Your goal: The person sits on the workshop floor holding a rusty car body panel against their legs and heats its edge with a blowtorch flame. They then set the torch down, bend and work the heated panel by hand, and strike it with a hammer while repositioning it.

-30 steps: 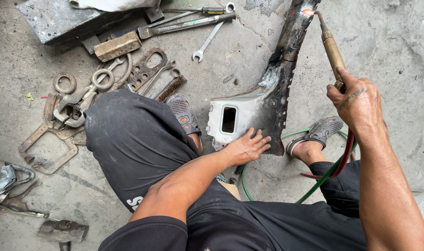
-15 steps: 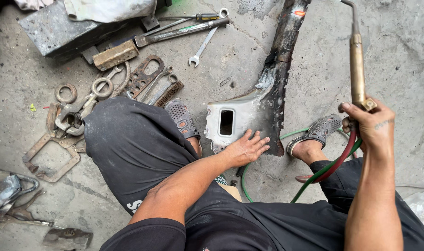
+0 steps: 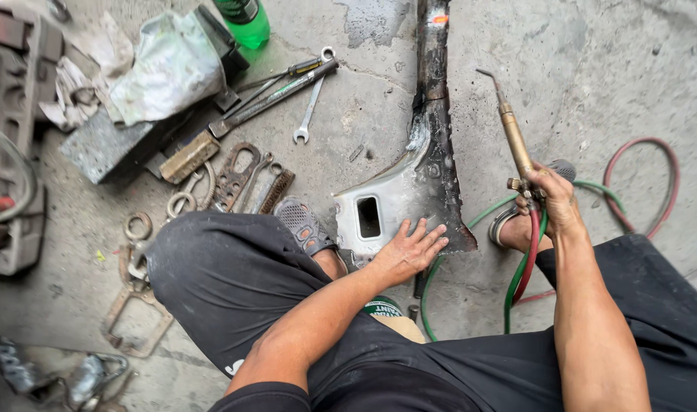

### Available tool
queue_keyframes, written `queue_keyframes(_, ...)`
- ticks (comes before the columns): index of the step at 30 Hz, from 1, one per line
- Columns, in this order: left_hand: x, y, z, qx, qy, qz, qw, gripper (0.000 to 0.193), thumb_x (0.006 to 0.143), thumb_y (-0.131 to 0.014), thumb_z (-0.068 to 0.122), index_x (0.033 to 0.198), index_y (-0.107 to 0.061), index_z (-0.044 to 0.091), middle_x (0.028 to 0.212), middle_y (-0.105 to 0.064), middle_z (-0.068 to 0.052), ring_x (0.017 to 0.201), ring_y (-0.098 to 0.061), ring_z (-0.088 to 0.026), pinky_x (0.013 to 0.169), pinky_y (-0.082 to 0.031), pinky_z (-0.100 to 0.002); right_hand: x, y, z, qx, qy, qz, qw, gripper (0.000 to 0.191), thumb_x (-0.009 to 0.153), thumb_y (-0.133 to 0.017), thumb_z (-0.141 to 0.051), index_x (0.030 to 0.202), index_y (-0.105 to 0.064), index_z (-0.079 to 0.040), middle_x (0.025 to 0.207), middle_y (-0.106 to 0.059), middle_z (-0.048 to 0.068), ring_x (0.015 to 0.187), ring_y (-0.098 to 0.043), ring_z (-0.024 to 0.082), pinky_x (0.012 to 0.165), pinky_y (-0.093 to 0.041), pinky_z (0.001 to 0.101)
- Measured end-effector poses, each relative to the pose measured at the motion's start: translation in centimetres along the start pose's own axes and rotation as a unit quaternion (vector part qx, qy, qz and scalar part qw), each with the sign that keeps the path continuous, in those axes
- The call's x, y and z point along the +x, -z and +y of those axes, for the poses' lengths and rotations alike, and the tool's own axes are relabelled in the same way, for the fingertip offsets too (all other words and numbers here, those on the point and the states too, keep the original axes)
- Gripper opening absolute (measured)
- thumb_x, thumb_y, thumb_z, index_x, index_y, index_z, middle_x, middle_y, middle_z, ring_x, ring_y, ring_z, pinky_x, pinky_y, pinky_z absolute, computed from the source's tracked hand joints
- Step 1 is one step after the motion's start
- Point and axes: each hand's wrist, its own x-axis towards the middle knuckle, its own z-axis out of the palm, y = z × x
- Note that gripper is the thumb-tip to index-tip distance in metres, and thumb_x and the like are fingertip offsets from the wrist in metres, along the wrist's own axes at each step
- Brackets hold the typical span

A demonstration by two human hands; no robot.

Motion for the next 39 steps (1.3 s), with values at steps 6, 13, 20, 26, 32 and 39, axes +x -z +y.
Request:
queue_keyframes(6, -1.4, 0.1, -0.5, -0.015, 0.001, 0.007, 1.0, 0.055, 0.096, -0.054, 0.02, 0.151, -0.052, 0.014, 0.163, -0.041, -0.012, 0.139, -0.05, -0.041, 0.108, -0.039, -0.062, 0.7, -1.7, 3.0, 0.066, 0.015, -0.026, 0.997, 0.063, 0.098, -0.059, -0.033, 0.152, -0.05, -0.002, 0.095, -0.07, 0.015, 0.057, -0.058, 0.016, 0.046, -0.048, 0.0281)
queue_keyframes(13, -2.2, 0.3, -0.7, -0.015, 0.004, 0.002, 1.0, 0.058, 0.095, -0.055, 0.016, 0.152, -0.052, 0.015, 0.165, -0.041, -0.011, 0.139, -0.051, -0.041, 0.108, -0.039, -0.063, 1.4, -2.0, 5.4, 0.16, 0.068, -0.016, 0.985, 0.068, 0.109, -0.061, -0.046, 0.156, -0.045, 0.0, 0.1, -0.069, 0.011, 0.063, -0.06, 0.013, 0.051, -0.051, 0.0257)
queue_keyframes(20, -2.4, 0.1, -1.1, -0.024, -0.004, -0.001, 1.0, 0.063, 0.091, -0.058, 0.012, 0.153, -0.05, 0.013, 0.164, -0.04, -0.013, 0.138, -0.051, -0.043, 0.106, -0.038, -0.064, 1.1, -1.8, 5.1, 0.134, 0.078, 0.023, 0.988, 0.078, 0.093, -0.078, -0.016, 0.16, -0.038, -0.004, 0.096, -0.068, 0.009, 0.063, -0.061, 0.013, 0.051, -0.052, 0.0266)
queue_keyframes(26, -2.2, 0.0, -1.3, -0.015, -0.009, 0.0, 1.0, 0.064, 0.09, -0.06, 0.012, 0.153, -0.05, 0.013, 0.164, -0.04, -0.014, 0.137, -0.05, -0.043, 0.106, -0.038, -0.064, 0.6, -2.0, 5.3, 0.196, 0.059, 0.016, 0.979, 0.056, 0.097, -0.074, -0.027, 0.141, -0.047, -0.005, 0.092, -0.069, 0.009, 0.059, -0.061, 0.013, 0.047, -0.051, 0.0256)
queue_keyframes(32, -2.0, 0.0, -1.4, -0.018, -0.01, 0.002, 1.0, 0.065, 0.09, -0.059, 0.011, 0.154, -0.049, 0.012, 0.164, -0.04, -0.014, 0.139, -0.049, -0.044, 0.107, -0.037, -0.064, 0.7, -2.0, 4.8, 0.126, 0.047, 0.026, 0.991, 0.047, 0.093, -0.079, -0.016, 0.13, -0.055, -0.002, 0.092, -0.068, 0.008, 0.059, -0.06, 0.013, 0.048, -0.05, 0.0262)
queue_keyframes(39, -2.1, 0.2, -1.8, -0.016, -0.014, -0.005, 1.0, 0.067, 0.088, -0.059, 0.01, 0.155, -0.048, 0.012, 0.164, -0.04, -0.014, 0.139, -0.049, -0.044, 0.108, -0.037, -0.063, 0.1, -4.1, 5.1, 0.128, 0.055, 0.016, 0.99, 0.069, 0.085, -0.079, -0.014, 0.147, -0.052, -0.002, 0.087, -0.068, 0.008, 0.055, -0.06, 0.014, 0.043, -0.048, 0.0266)
